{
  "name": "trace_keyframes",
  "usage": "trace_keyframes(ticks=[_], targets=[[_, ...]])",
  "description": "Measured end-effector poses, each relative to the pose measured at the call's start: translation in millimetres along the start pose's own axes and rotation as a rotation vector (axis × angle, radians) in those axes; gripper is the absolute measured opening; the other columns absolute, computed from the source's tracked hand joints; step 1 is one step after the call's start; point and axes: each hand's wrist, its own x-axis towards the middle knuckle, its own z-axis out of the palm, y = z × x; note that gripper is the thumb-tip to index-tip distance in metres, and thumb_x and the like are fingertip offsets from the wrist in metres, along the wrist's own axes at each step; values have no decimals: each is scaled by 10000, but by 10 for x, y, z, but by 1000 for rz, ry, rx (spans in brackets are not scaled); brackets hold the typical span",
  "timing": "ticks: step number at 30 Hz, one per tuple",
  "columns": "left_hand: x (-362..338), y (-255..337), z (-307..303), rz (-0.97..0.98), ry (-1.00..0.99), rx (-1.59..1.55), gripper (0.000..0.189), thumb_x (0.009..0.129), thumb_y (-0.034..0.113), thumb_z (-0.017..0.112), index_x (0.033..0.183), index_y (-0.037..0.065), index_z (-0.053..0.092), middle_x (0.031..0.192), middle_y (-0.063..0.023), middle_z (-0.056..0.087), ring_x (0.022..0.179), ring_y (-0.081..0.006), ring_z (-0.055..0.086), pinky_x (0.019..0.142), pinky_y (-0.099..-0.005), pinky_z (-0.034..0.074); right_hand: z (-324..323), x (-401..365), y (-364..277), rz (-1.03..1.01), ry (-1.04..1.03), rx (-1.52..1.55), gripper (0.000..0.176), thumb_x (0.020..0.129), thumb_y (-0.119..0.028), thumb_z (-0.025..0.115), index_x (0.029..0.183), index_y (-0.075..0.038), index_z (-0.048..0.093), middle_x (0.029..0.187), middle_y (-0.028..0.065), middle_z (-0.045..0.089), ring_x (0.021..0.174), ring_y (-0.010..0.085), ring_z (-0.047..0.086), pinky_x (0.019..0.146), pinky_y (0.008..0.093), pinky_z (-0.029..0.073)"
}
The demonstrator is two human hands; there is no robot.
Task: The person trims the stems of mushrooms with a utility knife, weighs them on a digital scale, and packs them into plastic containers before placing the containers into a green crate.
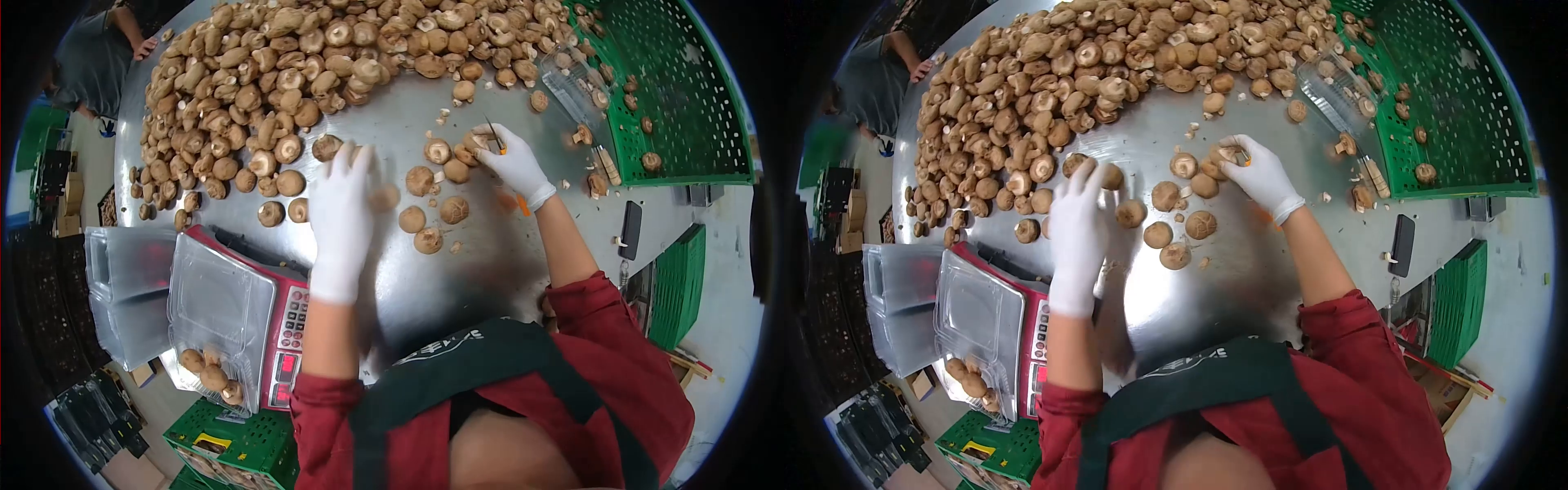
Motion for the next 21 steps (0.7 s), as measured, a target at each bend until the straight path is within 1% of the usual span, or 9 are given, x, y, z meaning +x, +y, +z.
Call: trace_keyframes(ticks=[2, 5, 8, 9, 12, 13, 16, 17, 21], targets=[[209, -143, 434, 7, -188, 133, 455, 760, 9, 595, 1200, 125, 614, 1263, -119, 579, 1062, -338, 573, 854, -431, 496, -66, 12, 50, 162, -81, 110, 340, 882, -227, 652, 1180, -69, 613, 1051, 69, 665, 782, 97, 603, 627, 249, 509], [287, -272, 595, -77, -171, -35, 484, 773, 7, 620, 1249, 96, 591, 1274, -115, 579, 1068, -287, 582, 863, -364, 504, -175, 42, 135, 239, -145, 273, 366, 907, -277, 641, 1201, -62, 609, 978, 53, 662, 620, 63, 550, 466, 217, 447], [193, -179, 327, -451, -340, -1155, 548, 805, -50, 628, 1335, 43, 520, 1236, -99, 588, 1047, -212, 580, 844, -316, 500, -345, 31, 53, 332, -234, 402, 390, 944, -271, 597, 1258, -42, 580, 805, -2, 595, 573, 39, 519, 506, 203, 457], [157, -222, 322, -356, -329, -1354, 595, 850, 7, 674, 1396, 9, 436, 1249, -101, 559, 1046, -140, 557, 822, -260, 487, -386, 64, 24, 370, -278, 436, 396, 959, -260, 576, 1283, -34, 566, 737, -25, 563, 579, 32, 515, 549, 201, 475], [-42, -195, 213, -490, -355, -1663, 677, 824, 34, 721, 1420, 26, 400, 1310, -114, 537, 1186, -193, 532, 995, -312, 454, -299, 215, 105, 345, -354, 553, 427, 972, -293, 541, 1322, -49, 543, 579, -78, 420, 433, 15, 384, 397, 189, 388], [-89, -198, 198, -504, -365, -1727, 709, 825, 53, 744, 1431, 26, 377, 1290, -107, 540, 1189, -197, 529, 998, -321, 455, -320, 227, 46, 429, -417, 648, 481, 937, -349, 590, 1340, -88, 550, 603, -44, 500, 452, 29, 390, 406, 201, 385], [-225, -152, 150, -558, -313, -1790, 730, 819, 60, 752, 1438, 23, 365, 1258, -105, 551, 1173, -201, 535, 993, -318, 457, -236, 345, -203, 342, -528, 494, 502, 946, -350, 586, 1377, -103, 516, 544, -67, 385, 469, 33, 359, 424, 203, 327], [-282, -142, 143, -585, -267, -1740, 653, 848, 53, 710, 1420, 24, 396, 1285, -120, 544, 1037, -137, 572, 801, -212, 485, -159, 402, -63, 330, -591, 487, 538, 945, -371, 595, 1409, -122, 489, 554, -69, 385, 485, 42, 342, 440, 212, 283], [-565, -103, -533, -569, 25, -1140, 546, 855, -38, 577, 1381, 11, 441, 1236, -122, 578, 1071, -177, 585, 891, -272, 488, -44, 451, -5, 375, -602, 479, 536, 948, -381, 596, 1411, -131, 493, 546, -62, 371, 476, 49, 354, 433, 223, 286]])
